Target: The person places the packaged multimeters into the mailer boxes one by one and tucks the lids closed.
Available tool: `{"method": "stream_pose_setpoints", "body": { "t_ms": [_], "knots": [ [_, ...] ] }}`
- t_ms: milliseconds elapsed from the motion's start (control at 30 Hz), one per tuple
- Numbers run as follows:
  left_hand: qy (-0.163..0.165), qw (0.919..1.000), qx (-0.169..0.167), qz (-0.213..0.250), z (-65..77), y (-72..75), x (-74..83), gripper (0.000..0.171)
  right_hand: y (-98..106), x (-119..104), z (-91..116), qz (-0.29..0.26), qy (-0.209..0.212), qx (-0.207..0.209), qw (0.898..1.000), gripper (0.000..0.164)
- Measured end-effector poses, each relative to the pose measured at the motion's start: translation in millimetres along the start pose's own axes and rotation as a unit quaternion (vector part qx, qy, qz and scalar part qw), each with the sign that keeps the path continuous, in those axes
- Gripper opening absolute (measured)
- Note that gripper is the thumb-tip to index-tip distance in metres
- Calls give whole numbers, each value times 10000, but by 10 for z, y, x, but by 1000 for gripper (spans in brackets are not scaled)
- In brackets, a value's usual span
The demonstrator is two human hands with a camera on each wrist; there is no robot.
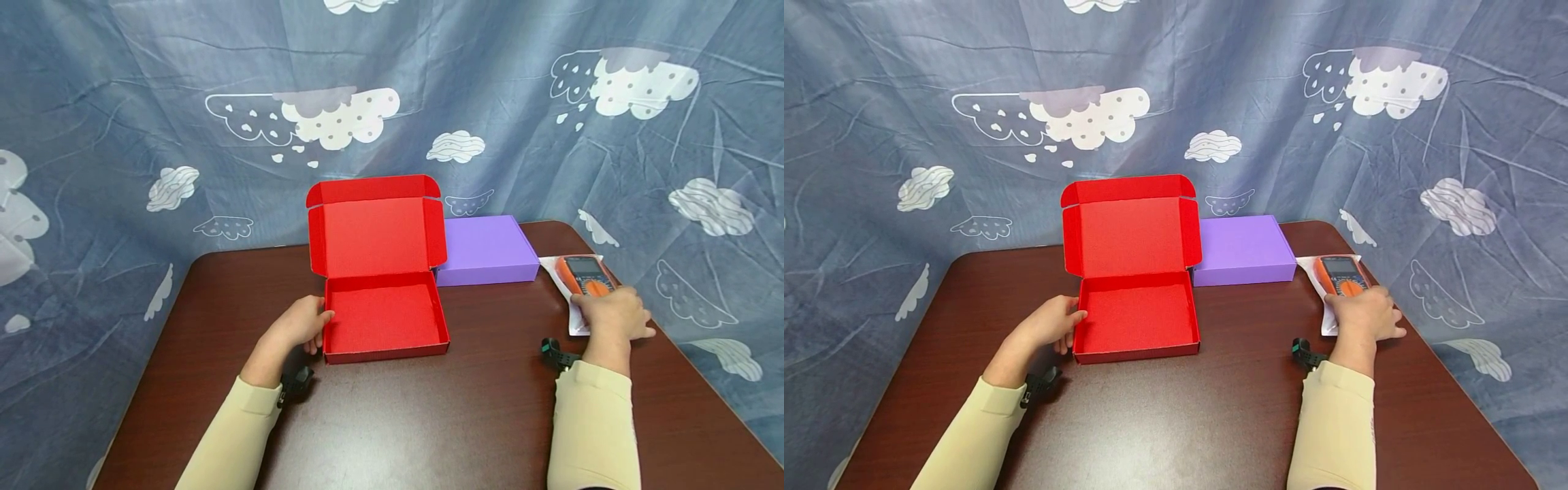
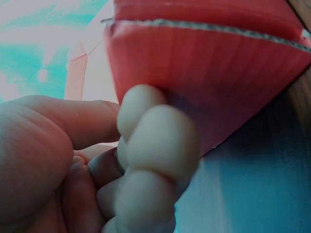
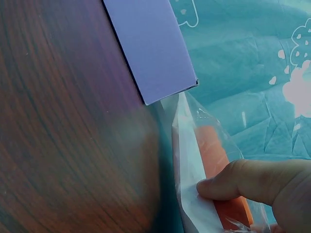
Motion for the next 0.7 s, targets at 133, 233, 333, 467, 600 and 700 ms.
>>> {"method": "stream_pose_setpoints", "body": {
  "t_ms": [133, 233, 333, 467, 600, 700],
  "knots": [
    [28, 10000, 17, -24, 2, -1, -4, 17, 37, -14, 17, 22, 16, 20, 10000, 98],
    [16, 10000, 37, -25, 5, 0, -5, 16, 68, -21, 32, 2, 56, 95, 9999, 95],
    [7, 10000, 40, -12, 6, 0, -2, 16, 100, -27, 46, -66, 107, 207, 9997, 93],
    [35, 10000, 34, -27, 8, 2, 1, 15, 142, -44, 58, -175, 165, 359, 9991, 92],
    [52, 10000, 17, -36, 9, 3, 7, 15, 183, -66, 78, -250, 210, 499, 9982, 91],
    [58, 10000, 8, -24, 9, 2, 11, 15, 216, -83, 104, -277, 237, 582, 9976, 91]
  ]
}}
Point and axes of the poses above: each hand's wrist, its own z-axis away from the middle knuckle, its own y-axis out of the back of the hand, x = y × z, the point moved 3 cm from there along -z, towards the middle knuckle
